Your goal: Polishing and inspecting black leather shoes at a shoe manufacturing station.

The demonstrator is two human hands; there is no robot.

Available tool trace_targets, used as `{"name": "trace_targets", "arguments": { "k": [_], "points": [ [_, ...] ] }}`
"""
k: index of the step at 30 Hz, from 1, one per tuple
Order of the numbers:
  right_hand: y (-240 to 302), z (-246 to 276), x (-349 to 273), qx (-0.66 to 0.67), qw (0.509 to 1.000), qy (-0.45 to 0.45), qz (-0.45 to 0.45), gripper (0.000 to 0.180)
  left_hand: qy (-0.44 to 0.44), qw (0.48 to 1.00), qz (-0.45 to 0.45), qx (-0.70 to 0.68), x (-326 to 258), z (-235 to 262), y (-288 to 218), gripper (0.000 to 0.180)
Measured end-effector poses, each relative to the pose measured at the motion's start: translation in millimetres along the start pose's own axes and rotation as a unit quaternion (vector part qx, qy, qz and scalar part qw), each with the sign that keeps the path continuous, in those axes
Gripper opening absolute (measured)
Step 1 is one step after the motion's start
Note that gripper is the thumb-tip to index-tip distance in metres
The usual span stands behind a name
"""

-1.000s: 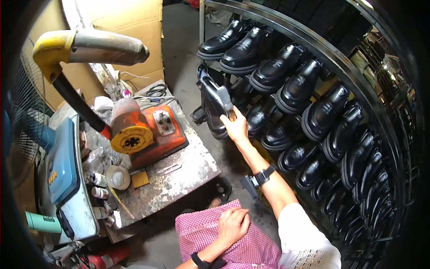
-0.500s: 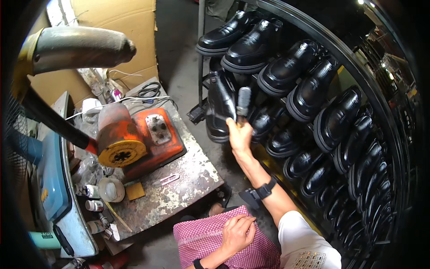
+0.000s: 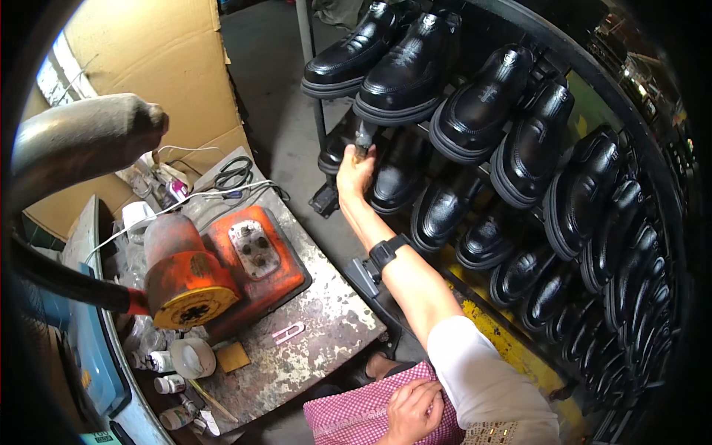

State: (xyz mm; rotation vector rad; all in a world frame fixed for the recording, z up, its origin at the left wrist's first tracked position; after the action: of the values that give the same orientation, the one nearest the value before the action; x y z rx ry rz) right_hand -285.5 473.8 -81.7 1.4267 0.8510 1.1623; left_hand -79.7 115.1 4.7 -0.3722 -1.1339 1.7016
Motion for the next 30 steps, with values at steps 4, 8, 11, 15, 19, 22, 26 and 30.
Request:
{"name": "trace_targets", "arguments": {
  "k": [4,8,11,15,19,22,26,30],
  "points": [
    [-22,-50,-35,0.091,0.939,0.200,-0.264,0.050,-0.002,0.999,0.023,0.022,-3,11,15,0.013],
    [-12,4,-62,0.061,0.936,0.288,-0.190,0.033,-0.006,1.000,0.023,-0.003,0,10,6,0.014],
    [-5,83,-91,0.044,0.934,0.353,-0.040,0.042,0.003,1.000,0.007,0.004,-5,1,9,0.015],
    [-6,205,-114,-0.002,0.908,0.401,-0.125,0.027,0.001,1.000,0.000,0.005,-10,0,0,0.015],
    [-7,283,-92,-0.087,0.915,0.378,-0.108,0.020,0.008,1.000,-0.015,0.016,-16,-7,-11,0.015],
    [52,263,-57,-0.191,0.887,0.369,0.199,0.023,0.007,0.999,-0.020,0.034,-18,-12,-18,0.013],
    [69,187,1,-0.310,0.830,0.319,0.337,0.029,0.009,0.999,-0.027,0.043,-22,-18,-17,0.013],
    [58,119,61,-0.389,0.828,0.257,0.312,0.027,-0.008,0.999,-0.009,0.044,-22,-13,-18,0.015]
  ]
}}
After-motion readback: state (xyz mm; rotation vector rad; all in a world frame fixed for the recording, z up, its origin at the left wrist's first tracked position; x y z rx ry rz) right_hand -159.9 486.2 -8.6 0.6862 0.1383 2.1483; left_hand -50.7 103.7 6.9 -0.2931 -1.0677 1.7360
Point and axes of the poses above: each hand's wrist, its own x-axis towards the middle knuckle, its own z-axis out of the back of the hand, y = z × x, the point moved 9 cm from there along x, towards the middle knuckle, and after that the axes turned 2 degrees about x, right-handed, at the moved point
